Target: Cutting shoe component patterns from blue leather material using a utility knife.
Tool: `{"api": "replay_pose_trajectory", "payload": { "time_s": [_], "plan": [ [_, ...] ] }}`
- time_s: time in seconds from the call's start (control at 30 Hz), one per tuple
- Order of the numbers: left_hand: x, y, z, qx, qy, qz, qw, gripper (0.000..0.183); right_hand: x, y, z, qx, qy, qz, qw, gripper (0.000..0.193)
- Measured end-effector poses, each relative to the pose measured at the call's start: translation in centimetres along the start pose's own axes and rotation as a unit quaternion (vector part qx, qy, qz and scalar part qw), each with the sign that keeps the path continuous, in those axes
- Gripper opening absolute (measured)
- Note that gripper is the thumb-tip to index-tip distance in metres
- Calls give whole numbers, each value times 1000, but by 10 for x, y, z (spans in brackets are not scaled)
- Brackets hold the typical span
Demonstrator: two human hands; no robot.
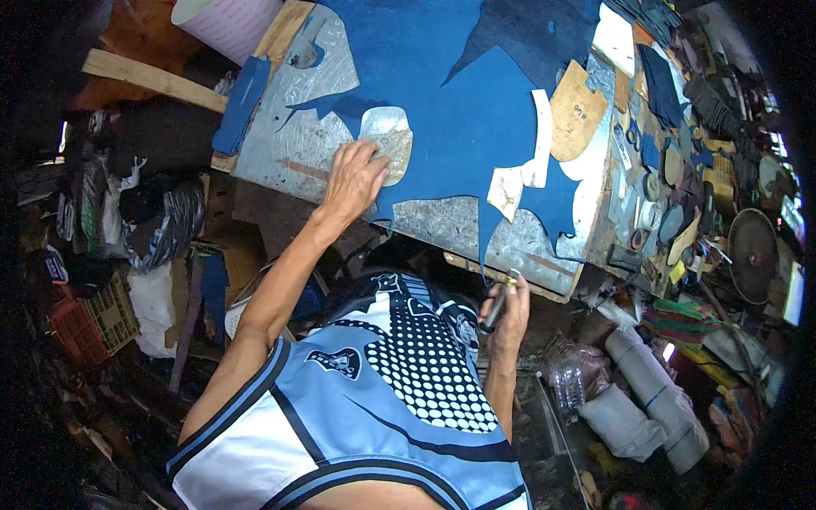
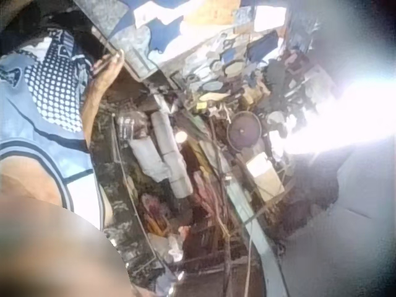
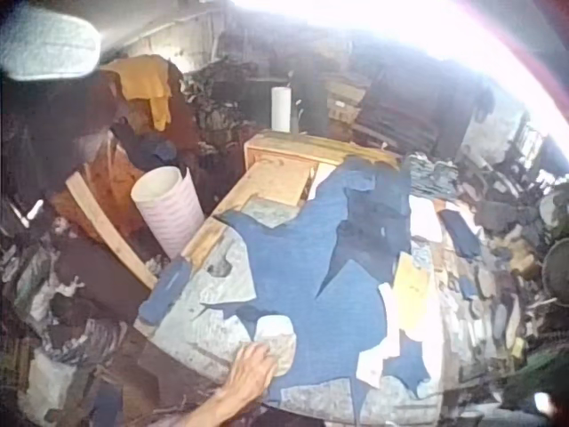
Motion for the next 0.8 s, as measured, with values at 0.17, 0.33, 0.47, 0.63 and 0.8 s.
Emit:
{"api": "replay_pose_trajectory", "payload": {
  "time_s": [0.17,0.33,0.47,0.63,0.8],
  "plan": [
    [-3,3,-17,13,11,43,999,24,7,24,-46,-182,54,23,982,51],
    [-3,-2,-14,65,41,107,991,31,57,65,-132,-333,221,306,864,34],
    [0,-15,-15,112,39,171,978,34,93,103,-237,-406,364,467,696,26],
    [0,-19,-28,168,67,206,962,35,115,94,-354,-364,541,563,507,22],
    [5,-14,-19,123,115,235,957,34,112,67,-410,-354,647,565,371,22]
  ]
}}
Point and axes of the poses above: each hand's wrist, its own x-axis towards the middle knuckle, its own z-axis out of the back of the hand, y = z × x, the point moved 5 cm from there along x, towards the middle knuckle, and after that the axes turned 15 degrees about -y, right-handed, at the moved point
